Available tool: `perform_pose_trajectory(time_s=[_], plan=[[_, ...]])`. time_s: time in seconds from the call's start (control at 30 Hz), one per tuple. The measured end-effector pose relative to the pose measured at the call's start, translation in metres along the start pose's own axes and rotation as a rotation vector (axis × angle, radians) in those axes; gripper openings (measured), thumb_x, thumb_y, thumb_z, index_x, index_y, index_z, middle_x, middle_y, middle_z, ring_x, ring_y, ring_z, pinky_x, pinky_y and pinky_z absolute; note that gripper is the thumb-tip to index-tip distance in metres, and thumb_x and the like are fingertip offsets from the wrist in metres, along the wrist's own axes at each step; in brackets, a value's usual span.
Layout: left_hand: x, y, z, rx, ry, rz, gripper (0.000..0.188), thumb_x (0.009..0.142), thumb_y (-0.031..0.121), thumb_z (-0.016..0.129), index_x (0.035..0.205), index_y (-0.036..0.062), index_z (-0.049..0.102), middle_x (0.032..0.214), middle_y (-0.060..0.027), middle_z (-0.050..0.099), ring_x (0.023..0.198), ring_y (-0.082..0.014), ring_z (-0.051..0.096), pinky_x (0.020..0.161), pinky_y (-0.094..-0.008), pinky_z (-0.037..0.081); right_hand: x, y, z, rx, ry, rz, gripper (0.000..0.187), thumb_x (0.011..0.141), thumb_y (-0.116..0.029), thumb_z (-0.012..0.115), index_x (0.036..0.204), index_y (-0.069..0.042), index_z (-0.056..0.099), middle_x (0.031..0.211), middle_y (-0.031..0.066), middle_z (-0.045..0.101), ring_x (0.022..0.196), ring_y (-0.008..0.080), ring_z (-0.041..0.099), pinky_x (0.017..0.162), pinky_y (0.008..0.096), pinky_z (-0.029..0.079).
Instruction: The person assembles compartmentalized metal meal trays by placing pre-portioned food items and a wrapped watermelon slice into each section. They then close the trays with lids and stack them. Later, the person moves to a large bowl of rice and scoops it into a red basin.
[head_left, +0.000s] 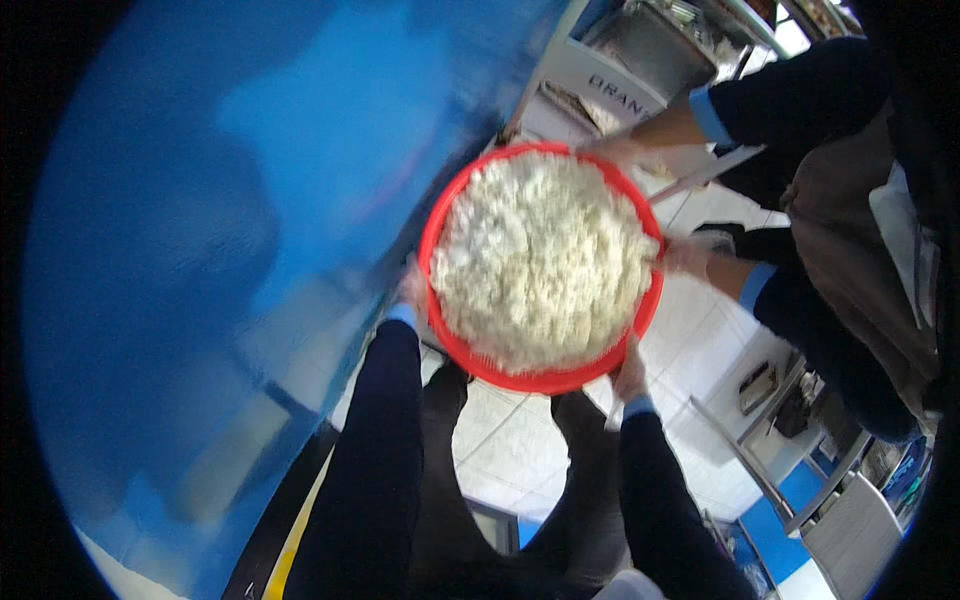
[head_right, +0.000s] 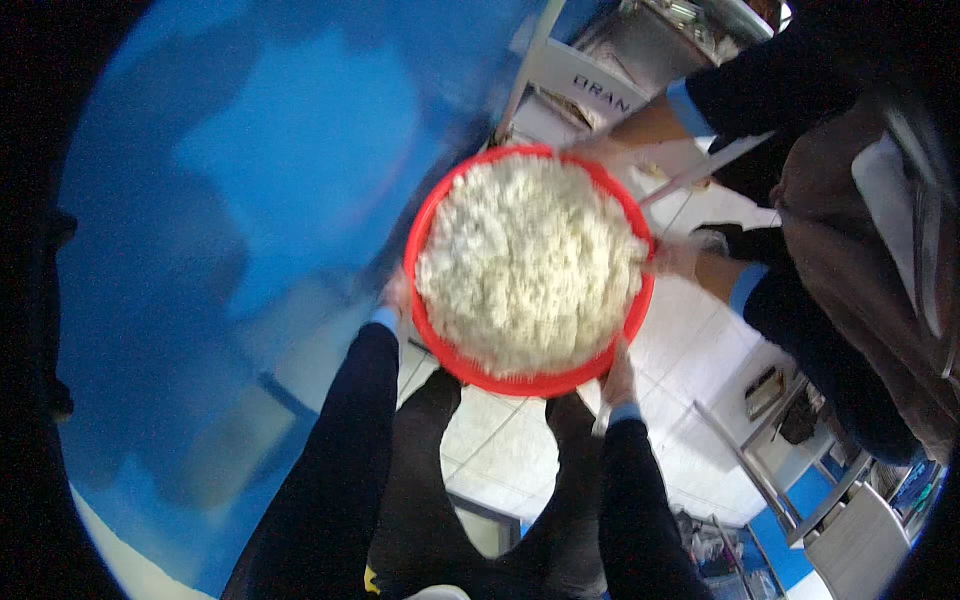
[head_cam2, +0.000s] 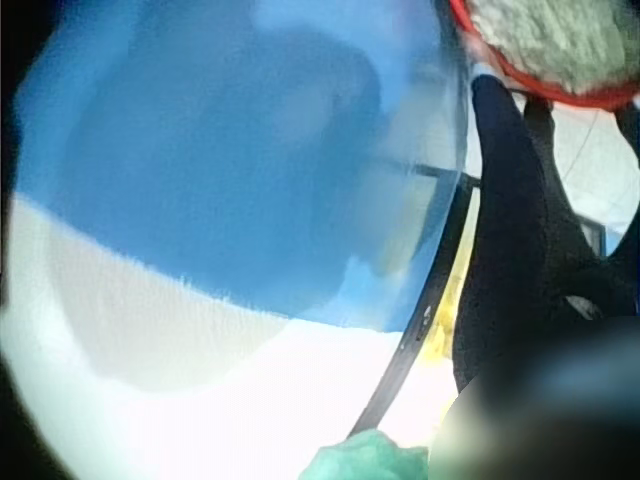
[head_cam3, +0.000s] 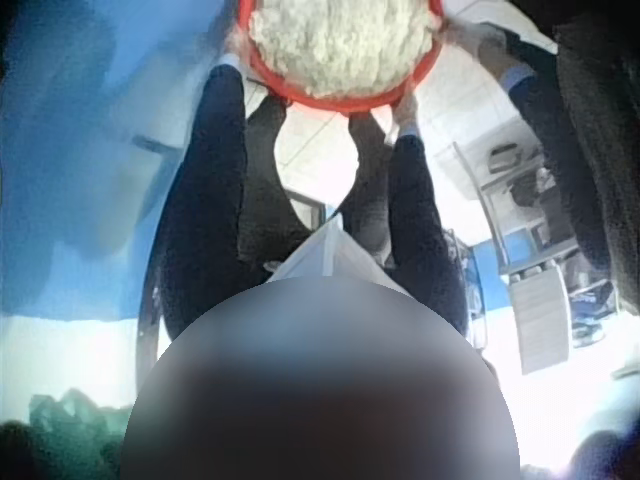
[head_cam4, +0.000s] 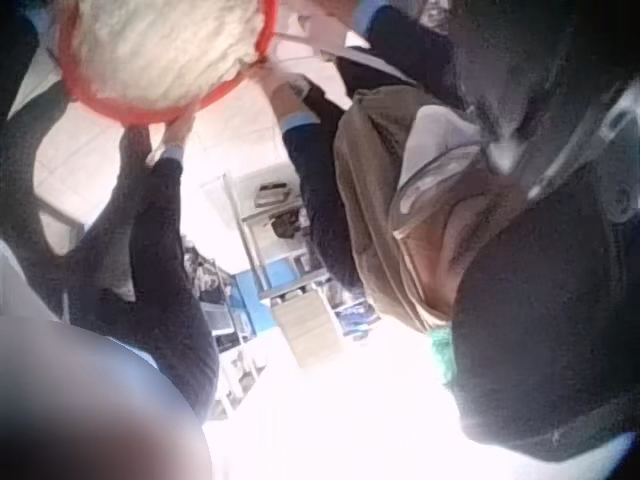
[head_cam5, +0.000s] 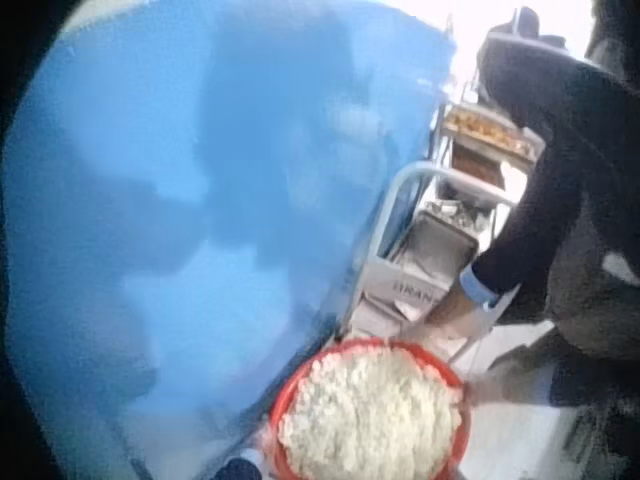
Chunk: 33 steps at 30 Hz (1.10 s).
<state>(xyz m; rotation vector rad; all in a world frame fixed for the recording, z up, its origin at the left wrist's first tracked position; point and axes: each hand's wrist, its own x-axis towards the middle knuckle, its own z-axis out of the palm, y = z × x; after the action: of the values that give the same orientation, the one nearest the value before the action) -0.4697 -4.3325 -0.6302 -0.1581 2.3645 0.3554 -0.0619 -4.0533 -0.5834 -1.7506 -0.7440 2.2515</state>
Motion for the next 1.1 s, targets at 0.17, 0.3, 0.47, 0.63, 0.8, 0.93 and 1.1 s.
perform_pose_trajectory(time_s=[0.17, 0.3, 0.47, 0.63, 0.8, 0.93, 1.1], plan=[[-0.02, 0.022, -0.018, -0.152, -0.099, -0.107, 0.077, 0.106, 0.058, 0.027, 0.133, -0.0046, 0.062, 0.142, -0.0277, 0.058, 0.134, -0.0398, 0.055, 0.11, -0.0483, 0.042, -0.025, 0.02, -0.002, 0.091, -0.008, 0.027, 0.075, 0.1, -0.058, 0.059, 0.155, -0.011, 0.041, 0.151, 0.0083, 0.054, 0.132, 0.0269, 0.058, 0.109, 0.0461, 0.052], [-0.022, 0.02, -0.015, -0.478, -0.193, -0.217, 0.077, 0.105, 0.058, 0.03, 0.134, -0.0053, 0.062, 0.138, -0.0269, 0.061, 0.129, -0.0401, 0.059, 0.11, -0.0467, 0.043, -0.059, 0.019, 0.004, 0.093, 0.077, -0.004, 0.077, 0.098, -0.059, 0.062, 0.154, -0.009, 0.043, 0.147, 0.0082, 0.058, 0.13, 0.0273, 0.06, 0.106, 0.0464, 0.054], [0.005, -0.004, 0.01, -0.56, -0.321, -0.107, 0.069, 0.106, 0.051, 0.037, 0.132, -0.0082, 0.06, 0.13, -0.0252, 0.066, 0.119, -0.0389, 0.065, 0.105, -0.0445, 0.047, -0.075, 0.02, 0.021, 0.129, 0.171, -0.081, 0.076, 0.098, -0.061, 0.061, 0.152, -0.01, 0.046, 0.142, 0.0072, 0.062, 0.125, 0.0247, 0.062, 0.103, 0.0436, 0.055], [0.034, -0.027, 0.006, -0.802, -0.534, 0.168, 0.048, 0.11, 0.04, 0.038, 0.135, 0.0069, 0.062, 0.127, -0.0102, 0.069, 0.115, -0.026, 0.065, 0.099, -0.0429, 0.053, -0.084, 0.031, 0.026, 0.1, 0.258, -0.108, 0.063, 0.102, -0.056, 0.055, 0.146, -0.01, 0.054, 0.136, 0.0065, 0.066, 0.121, 0.0188, 0.064, 0.1, 0.0382, 0.054], [0.02, -0.011, -0.039, -0.814, -0.574, 0.316, 0.049, 0.106, 0.044, 0.042, 0.135, 0.0101, 0.061, 0.126, -0.0108, 0.068, 0.111, -0.0307, 0.067, 0.093, -0.0489, 0.057, -0.117, 0.021, 0.039, -0.062, 0.353, -0.216, 0.051, 0.103, -0.041, 0.055, 0.132, 0.001, 0.062, 0.113, 0.0103, 0.073, 0.097, 0.0235, 0.069, 0.085, 0.0381, 0.055], [-0.044, 0.022, -0.107, -0.85, -0.557, 0.221, 0.047, 0.106, 0.04, 0.04, 0.134, 0.01, 0.061, 0.129, -0.0101, 0.067, 0.114, -0.0329, 0.067, 0.097, -0.0505, 0.055, -0.154, 0.002, 0.05, 0.186, 0.331, -0.118, 0.052, 0.1, -0.044, 0.059, 0.118, 0.004, 0.069, 0.103, 0.0126, 0.076, 0.087, 0.0226, 0.071, 0.075, 0.0368, 0.055], [-0.152, 0.034, -0.167, -0.947, -0.568, 0.201, 0.047, 0.106, 0.039, 0.038, 0.135, 0.0093, 0.061, 0.132, -0.0107, 0.067, 0.116, -0.0338, 0.066, 0.099, -0.0513, 0.054, -0.222, -0.021, 0.03, 0.127, 0.188, -0.124, 0.051, 0.097, -0.042, 0.069, 0.123, 0.001, 0.066, 0.11, 0.0128, 0.073, 0.094, 0.0207, 0.071, 0.078, 0.0377, 0.06]])
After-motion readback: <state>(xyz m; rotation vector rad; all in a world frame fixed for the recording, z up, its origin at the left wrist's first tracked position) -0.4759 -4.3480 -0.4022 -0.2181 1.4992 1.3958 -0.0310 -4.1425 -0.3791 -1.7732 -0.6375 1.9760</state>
